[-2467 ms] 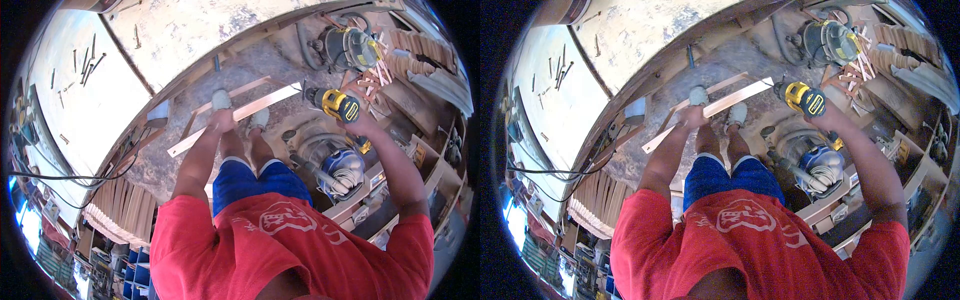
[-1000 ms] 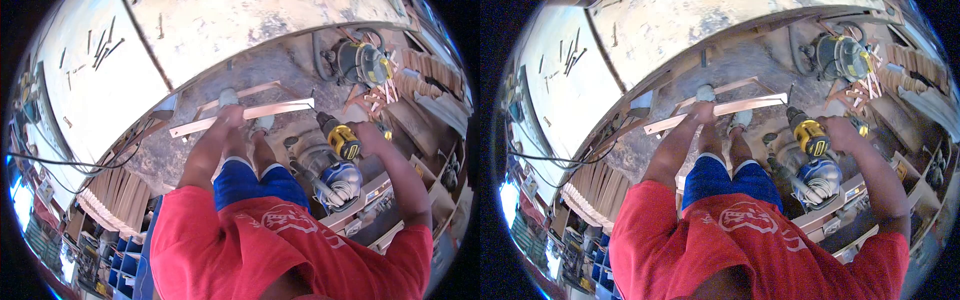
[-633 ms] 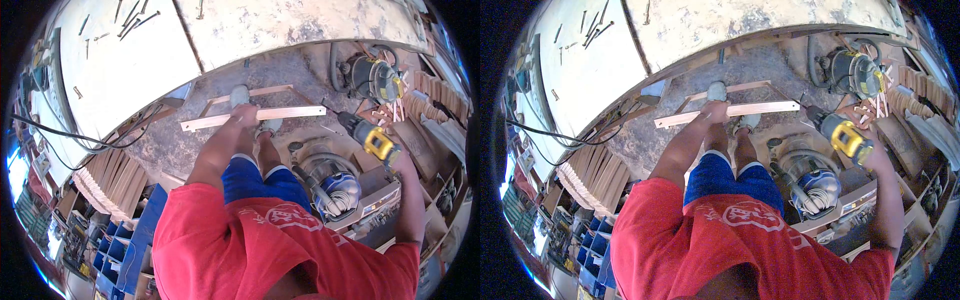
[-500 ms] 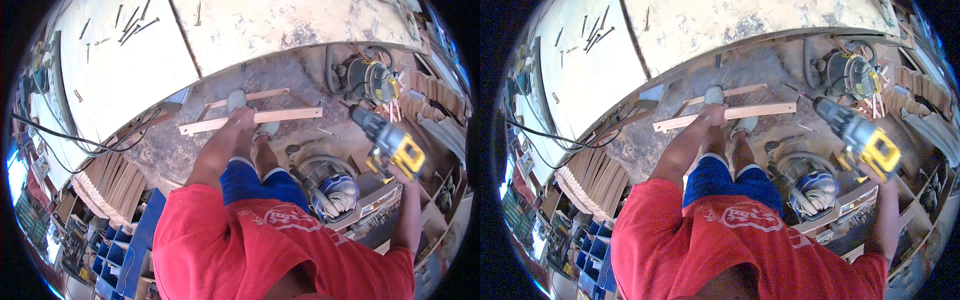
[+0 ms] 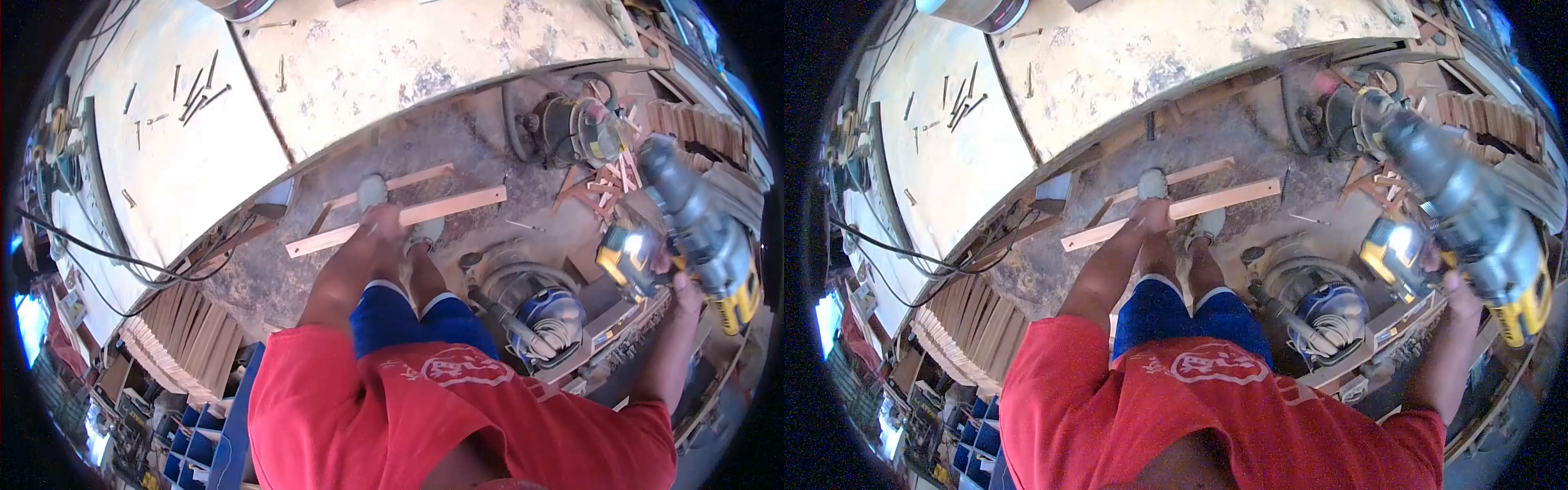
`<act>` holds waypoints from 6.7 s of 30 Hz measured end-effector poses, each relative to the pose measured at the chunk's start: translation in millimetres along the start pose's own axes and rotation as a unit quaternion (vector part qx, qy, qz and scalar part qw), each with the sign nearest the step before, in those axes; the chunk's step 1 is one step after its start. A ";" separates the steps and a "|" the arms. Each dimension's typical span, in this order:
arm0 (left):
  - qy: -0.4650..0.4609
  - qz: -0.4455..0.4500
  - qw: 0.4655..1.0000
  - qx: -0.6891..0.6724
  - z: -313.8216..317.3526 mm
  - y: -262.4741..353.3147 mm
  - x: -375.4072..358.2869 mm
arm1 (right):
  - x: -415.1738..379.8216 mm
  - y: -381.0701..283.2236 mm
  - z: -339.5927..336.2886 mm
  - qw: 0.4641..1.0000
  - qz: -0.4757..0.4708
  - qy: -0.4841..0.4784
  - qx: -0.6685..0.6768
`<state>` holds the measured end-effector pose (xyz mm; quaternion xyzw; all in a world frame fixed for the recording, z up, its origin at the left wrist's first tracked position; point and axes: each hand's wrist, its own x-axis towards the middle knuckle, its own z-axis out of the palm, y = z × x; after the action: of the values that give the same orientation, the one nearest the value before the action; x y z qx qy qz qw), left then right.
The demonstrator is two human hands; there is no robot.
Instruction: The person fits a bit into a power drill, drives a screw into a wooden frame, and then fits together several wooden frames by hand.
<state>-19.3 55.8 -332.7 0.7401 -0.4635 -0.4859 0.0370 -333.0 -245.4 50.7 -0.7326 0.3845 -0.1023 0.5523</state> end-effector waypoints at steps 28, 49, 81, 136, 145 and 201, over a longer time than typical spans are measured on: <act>-0.043 -0.061 0.997 0.002 46.8 -18.7 6.4 | 286.4 -64.9 176.0 0.947 -0.217 0.154 -0.182; -0.022 -0.058 0.994 0.088 30.3 13.9 10.3 | 31.6 516.1 343.8 0.947 0.118 0.238 0.180; -0.062 -0.115 0.990 0.052 85.9 16.2 4.1 | 153.4 500.2 349.1 0.945 0.066 0.317 0.039; -0.091 -0.080 0.988 0.101 9.1 14.2 24.2 | 80.5 425.7 304.0 0.939 0.121 0.222 0.235; -0.110 -0.089 0.983 0.117 21.8 11.0 28.1 | 123.7 447.8 349.0 0.897 0.070 0.414 0.139; -0.099 -0.099 0.984 0.113 33.8 0.6 20.8 | 33.9 479.3 304.8 0.964 0.136 0.230 0.007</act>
<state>-43.0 53.7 -364.4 0.7302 -0.4407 -0.5026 -0.1413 -350.6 -90.9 -496.6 -0.6262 0.5966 -0.1943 0.4627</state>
